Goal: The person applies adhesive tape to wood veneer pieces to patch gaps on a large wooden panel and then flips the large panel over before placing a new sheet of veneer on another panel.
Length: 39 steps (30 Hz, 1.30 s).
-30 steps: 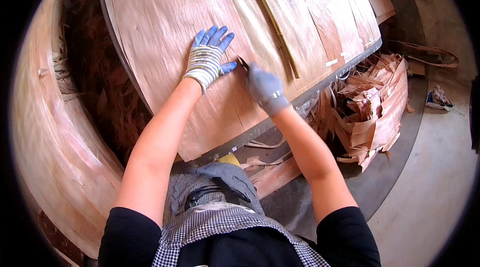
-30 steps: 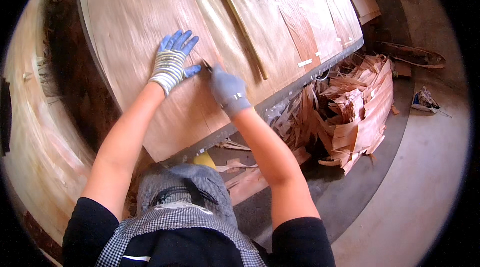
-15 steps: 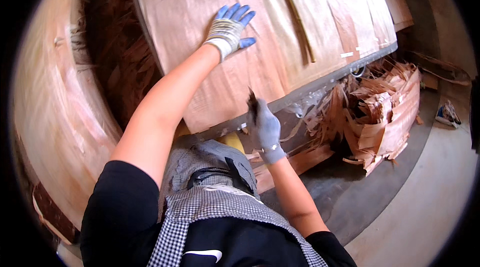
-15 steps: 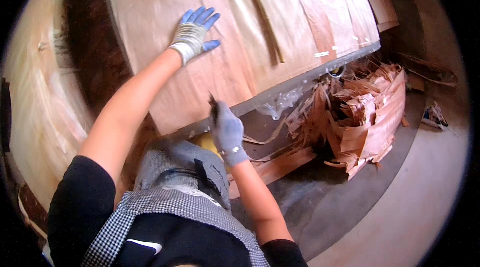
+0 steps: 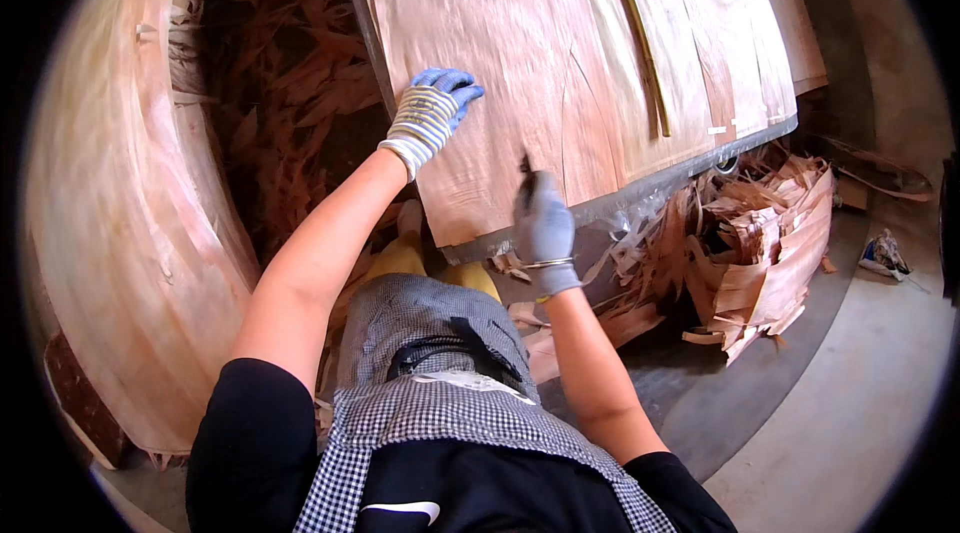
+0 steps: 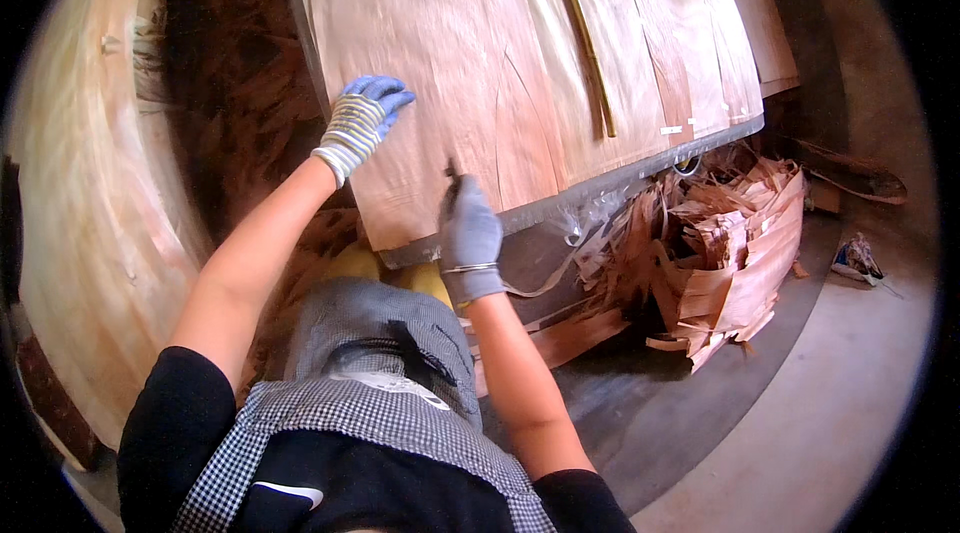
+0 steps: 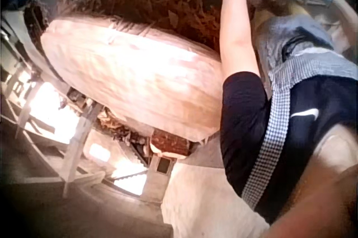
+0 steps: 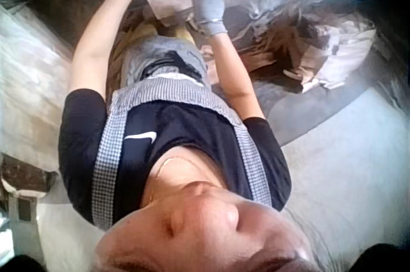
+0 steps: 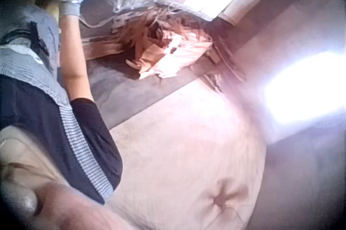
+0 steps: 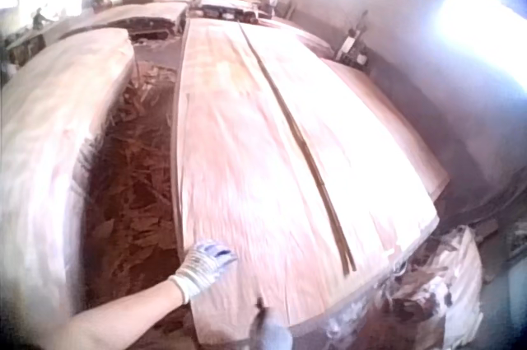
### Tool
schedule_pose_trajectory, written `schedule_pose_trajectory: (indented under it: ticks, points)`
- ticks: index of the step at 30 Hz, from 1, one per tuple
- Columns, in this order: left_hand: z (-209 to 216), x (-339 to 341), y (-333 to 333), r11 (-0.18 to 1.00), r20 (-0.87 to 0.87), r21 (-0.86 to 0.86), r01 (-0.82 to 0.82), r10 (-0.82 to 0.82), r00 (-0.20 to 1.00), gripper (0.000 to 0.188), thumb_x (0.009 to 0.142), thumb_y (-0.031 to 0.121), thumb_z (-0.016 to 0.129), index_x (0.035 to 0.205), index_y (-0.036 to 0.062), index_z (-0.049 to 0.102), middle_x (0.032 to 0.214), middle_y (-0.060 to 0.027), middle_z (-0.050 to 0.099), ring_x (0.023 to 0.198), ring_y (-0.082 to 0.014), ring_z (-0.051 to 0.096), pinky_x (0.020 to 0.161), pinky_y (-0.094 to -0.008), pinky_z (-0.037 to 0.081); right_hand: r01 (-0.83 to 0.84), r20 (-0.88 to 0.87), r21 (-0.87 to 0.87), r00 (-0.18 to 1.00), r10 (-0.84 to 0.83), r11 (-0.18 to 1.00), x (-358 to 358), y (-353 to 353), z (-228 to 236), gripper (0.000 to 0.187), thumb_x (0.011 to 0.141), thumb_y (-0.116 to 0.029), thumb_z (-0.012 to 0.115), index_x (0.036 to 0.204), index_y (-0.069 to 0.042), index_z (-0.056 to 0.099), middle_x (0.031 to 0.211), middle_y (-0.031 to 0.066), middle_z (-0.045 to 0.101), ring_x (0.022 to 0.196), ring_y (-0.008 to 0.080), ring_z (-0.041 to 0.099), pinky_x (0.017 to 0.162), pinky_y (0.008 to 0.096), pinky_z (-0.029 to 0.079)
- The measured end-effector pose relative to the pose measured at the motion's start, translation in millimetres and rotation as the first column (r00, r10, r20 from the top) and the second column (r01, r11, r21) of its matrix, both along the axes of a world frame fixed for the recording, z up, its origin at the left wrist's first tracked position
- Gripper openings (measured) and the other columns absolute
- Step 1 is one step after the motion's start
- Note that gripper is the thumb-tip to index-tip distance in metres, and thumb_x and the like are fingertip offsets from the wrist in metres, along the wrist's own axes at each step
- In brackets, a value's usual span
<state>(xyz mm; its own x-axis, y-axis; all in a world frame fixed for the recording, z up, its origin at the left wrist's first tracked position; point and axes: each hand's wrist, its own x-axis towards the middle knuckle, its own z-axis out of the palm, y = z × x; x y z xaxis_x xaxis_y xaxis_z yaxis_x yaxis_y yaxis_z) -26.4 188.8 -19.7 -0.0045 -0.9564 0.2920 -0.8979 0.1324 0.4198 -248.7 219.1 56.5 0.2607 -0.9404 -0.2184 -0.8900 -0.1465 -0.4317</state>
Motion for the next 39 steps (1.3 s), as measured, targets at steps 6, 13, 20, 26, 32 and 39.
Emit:
schedule_pose_trajectory:
  ticks: [6,13,20,26,32,39]
  points:
    - [-7,11,-7,0.999,-0.122,0.036,0.012,-0.008,0.993,0.035,0.09,0.01,0.048,0.121,0.0186,0.062,0.12,-0.006,0.061,0.11,-0.0273,0.055,0.101,-0.0374,0.043,-0.061,-0.289,0.083,0.954,0.082,0.995,93,-22,-26,0.026,0.094,-0.025,0.046,0.1,0.0,0.049,0.079,0.0261,0.066,0.073,0.0409,0.067,0.063,0.0518,0.052]
    - [-21,4,-3,0.991,-0.125,0.127,-0.035,0.051,0.991,0.03,0.096,0.026,0.047,0.121,0.0186,0.06,0.126,-0.0041,0.056,0.117,-0.0251,0.05,0.104,-0.0346,0.039,-0.109,-0.406,0.177,0.897,0.174,0.978,56,74,-62,0.019,0.091,-0.013,0.045,0.105,-0.001,0.045,0.074,0.0223,0.067,0.067,0.0348,0.069,0.052,0.0468,0.055]
    - [-14,4,-2,0.991,-0.108,0.134,-0.007,0.021,0.994,0.032,0.094,0.016,0.047,0.123,0.0199,0.06,0.124,-0.0049,0.057,0.115,-0.0272,0.051,0.104,-0.0368,0.04,-0.193,-0.363,0.307,0.881,0.302,0.932,-45,150,-1,0.027,0.092,-0.022,0.047,0.114,-0.006,0.045,0.07,0.0181,0.065,0.059,0.0352,0.065,0.048,0.0488,0.05]
    - [8,1,8,0.964,-0.124,0.253,0.081,-0.051,0.991,0.089,0.059,0.039,0.083,0.135,0.0117,0.047,0.138,-0.008,0.041,0.131,-0.0296,0.034,0.115,-0.0443,0.021,-0.385,-0.274,-0.064,0.894,0.355,0.921,15,-7,-20,0.018,0.092,-0.019,0.046,0.107,-0.009,0.052,0.076,0.0171,0.066,0.069,0.0342,0.067,0.056,0.0472,0.051]
    - [13,2,8,0.955,-0.105,0.281,0.093,-0.066,0.992,0.093,0.058,0.04,0.083,0.137,0.0123,0.043,0.139,-0.0087,0.04,0.131,-0.0293,0.033,0.115,-0.0445,0.02,-0.425,-0.36,0.015,0.842,0.401,0.905,22,-39,-41,0.011,0.089,-0.015,0.048,0.095,-0.006,0.05,0.073,0.0168,0.066,0.066,0.036,0.067,0.055,0.0478,0.051]
    - [10,-2,8,0.941,-0.044,0.329,0.082,-0.072,0.996,0.095,0.06,0.046,0.08,0.139,0.0111,0.04,0.141,-0.01,0.038,0.135,-0.0281,0.029,0.117,-0.0441,0.015,0.064,-0.621,0.513,0.716,0.319,0.856,-137,103,23,0.028,0.092,-0.019,0.047,0.117,-0.007,0.045,0.081,0.0198,0.066,0.07,0.0406,0.065,0.06,0.0508,0.052]
